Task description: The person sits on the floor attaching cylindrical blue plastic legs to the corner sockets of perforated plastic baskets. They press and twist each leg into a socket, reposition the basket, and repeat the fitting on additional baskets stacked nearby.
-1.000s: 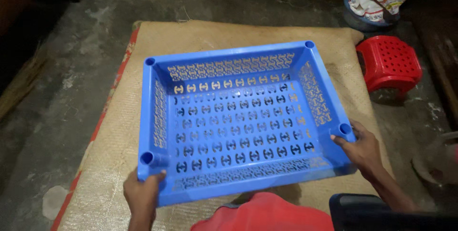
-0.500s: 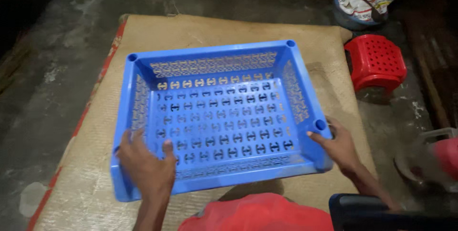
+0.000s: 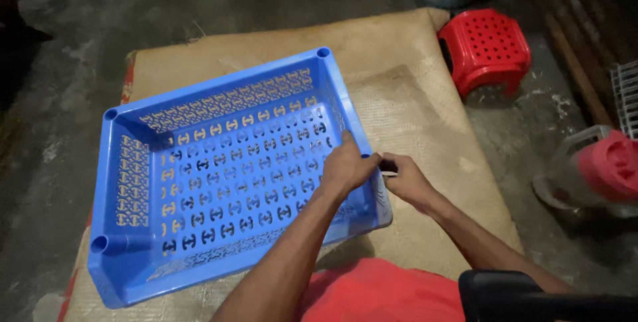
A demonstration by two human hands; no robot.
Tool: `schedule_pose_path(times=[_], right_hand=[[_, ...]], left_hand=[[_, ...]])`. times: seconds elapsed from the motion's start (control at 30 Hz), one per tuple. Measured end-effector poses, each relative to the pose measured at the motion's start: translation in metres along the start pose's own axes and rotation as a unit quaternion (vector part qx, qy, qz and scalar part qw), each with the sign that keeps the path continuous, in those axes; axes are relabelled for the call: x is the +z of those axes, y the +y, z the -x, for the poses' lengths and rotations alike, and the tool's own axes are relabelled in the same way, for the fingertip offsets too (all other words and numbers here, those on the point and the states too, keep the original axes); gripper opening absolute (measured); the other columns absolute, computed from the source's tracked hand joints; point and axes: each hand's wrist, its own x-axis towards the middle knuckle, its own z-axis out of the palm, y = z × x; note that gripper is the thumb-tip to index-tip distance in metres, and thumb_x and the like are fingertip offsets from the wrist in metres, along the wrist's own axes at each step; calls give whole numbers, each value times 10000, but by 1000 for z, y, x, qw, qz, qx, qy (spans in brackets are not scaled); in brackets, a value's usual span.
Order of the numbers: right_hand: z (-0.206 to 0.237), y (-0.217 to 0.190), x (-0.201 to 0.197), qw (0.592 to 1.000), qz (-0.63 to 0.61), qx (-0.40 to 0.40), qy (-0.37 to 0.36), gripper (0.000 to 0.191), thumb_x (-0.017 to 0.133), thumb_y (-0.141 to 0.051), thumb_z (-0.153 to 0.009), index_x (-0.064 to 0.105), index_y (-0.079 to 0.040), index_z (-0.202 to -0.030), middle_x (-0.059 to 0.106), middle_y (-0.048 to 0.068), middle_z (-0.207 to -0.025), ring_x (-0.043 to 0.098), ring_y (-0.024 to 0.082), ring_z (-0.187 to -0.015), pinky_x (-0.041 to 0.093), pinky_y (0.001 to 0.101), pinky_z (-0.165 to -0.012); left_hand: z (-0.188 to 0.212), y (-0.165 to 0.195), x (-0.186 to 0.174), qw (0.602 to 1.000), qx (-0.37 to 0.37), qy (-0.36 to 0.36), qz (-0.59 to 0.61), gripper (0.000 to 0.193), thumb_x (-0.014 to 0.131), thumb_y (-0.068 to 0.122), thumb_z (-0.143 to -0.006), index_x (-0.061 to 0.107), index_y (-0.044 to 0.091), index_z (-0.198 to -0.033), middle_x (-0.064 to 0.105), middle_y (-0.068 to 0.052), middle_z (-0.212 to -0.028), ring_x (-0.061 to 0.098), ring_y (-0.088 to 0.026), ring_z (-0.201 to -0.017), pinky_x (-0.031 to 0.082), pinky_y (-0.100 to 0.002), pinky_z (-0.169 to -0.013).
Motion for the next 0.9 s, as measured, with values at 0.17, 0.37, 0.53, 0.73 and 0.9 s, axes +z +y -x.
schedule_pose_path(times=[0.17, 0.37, 0.53, 0.73, 0.9], right_hand=[[-34, 10, -10, 976, 201, -72, -50, 449, 632, 72, -653, 742, -4, -1082, 798, 140, -1020, 755, 200, -1006, 577, 360, -879], [-34, -1, -13, 951, 280, -98, -86, 470, 633, 68, -596, 702, 23, -1058, 747, 245, -929, 735, 235, -878, 562, 416, -720], [-24, -11, -4, 953, 291, -61, -61, 405, 646, 79, -647, 740, 23, -1038, 762, 227, -909, 766, 202, -831, 566, 400, -706], [-12, 1, 3, 996, 71, -19, -53, 537, 533, 191, -601, 688, 44, -1094, 769, 138, -1043, 734, 184, -1025, 601, 338, -866], [2, 14, 9, 997, 68, 13, -41, 409, 515, 163, -701, 714, 78, -1048, 759, 191, -1004, 690, 193, -992, 586, 367, -858]], left_hand=[[-10, 9, 5, 998, -51, -30, -24, 1082, 852, 454, -672, 336, -145, -1411, 686, -326, -1132, 702, -429, -1049, 571, -460, -910], [-12, 5, 9, 997, -66, -39, -8, 1143, 869, 343, -610, 287, -165, -1453, 698, -317, -1131, 728, -400, -1043, 600, -438, -882], [-10, -5, 22, 999, -41, 9, 20, 950, 876, 336, -628, 457, -140, -1335, 718, -311, -1085, 728, -411, -1020, 591, -455, -869], [-6, -15, 33, 999, -25, 4, 27, 1062, 891, 344, -673, 319, -169, -1406, 711, -310, -1031, 726, -426, -976, 586, -469, -842], [17, -13, 37, 998, -23, 24, 61, 991, 833, 299, -749, 315, -149, -1466, 742, -300, -990, 742, -427, -947, 590, -474, -844]])
